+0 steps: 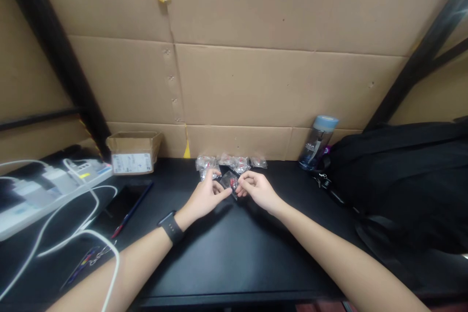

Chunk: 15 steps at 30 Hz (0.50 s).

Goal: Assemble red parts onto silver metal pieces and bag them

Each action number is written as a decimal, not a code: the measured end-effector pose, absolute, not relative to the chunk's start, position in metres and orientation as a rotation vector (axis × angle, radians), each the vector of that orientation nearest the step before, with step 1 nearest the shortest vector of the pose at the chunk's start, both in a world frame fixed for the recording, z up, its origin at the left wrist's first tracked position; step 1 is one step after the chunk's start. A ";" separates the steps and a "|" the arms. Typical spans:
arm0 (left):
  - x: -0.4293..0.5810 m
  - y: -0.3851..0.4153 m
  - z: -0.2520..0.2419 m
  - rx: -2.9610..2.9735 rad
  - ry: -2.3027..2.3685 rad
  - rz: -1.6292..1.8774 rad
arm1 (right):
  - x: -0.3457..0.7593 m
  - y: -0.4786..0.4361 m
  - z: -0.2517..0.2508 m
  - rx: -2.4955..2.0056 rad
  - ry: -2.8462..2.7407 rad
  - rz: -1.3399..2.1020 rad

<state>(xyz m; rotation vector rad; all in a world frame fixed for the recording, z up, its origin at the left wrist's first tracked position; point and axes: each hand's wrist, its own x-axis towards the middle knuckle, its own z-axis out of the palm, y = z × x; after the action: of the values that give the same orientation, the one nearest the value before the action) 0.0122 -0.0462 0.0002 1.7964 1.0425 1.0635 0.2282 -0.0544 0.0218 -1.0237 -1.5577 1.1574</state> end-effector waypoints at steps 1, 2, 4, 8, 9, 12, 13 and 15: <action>0.014 -0.048 0.000 1.815 1.039 1.069 | 0.228 -0.055 0.022 -1.020 -1.562 1.160; 0.016 -0.049 -0.001 1.832 1.038 1.072 | 0.227 -0.055 0.021 -1.017 -1.565 1.165; 0.017 -0.048 -0.002 1.872 1.062 1.079 | 0.227 -0.054 0.021 -1.019 -1.570 1.169; 0.014 -0.042 -0.003 1.937 1.143 1.099 | 0.229 -0.051 0.020 -1.058 -1.583 1.140; 0.013 -0.041 -0.003 1.943 1.146 1.103 | 0.230 -0.050 0.020 -1.072 -1.589 1.123; 0.009 -0.037 -0.002 1.949 1.110 1.122 | 0.234 -0.047 0.020 -1.113 -1.600 1.066; 0.007 -0.036 -0.001 1.951 1.096 1.133 | 0.235 -0.046 0.019 -1.126 -1.602 1.050; 0.005 -0.035 0.001 1.956 1.075 1.146 | 0.238 -0.044 0.019 -1.152 -1.606 1.026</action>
<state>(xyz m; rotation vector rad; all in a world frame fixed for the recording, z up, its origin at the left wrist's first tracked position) 0.0047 -0.0349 0.0013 1.9555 1.0748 1.1464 0.2381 -0.0436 0.0187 -1.1519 -1.6065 1.0263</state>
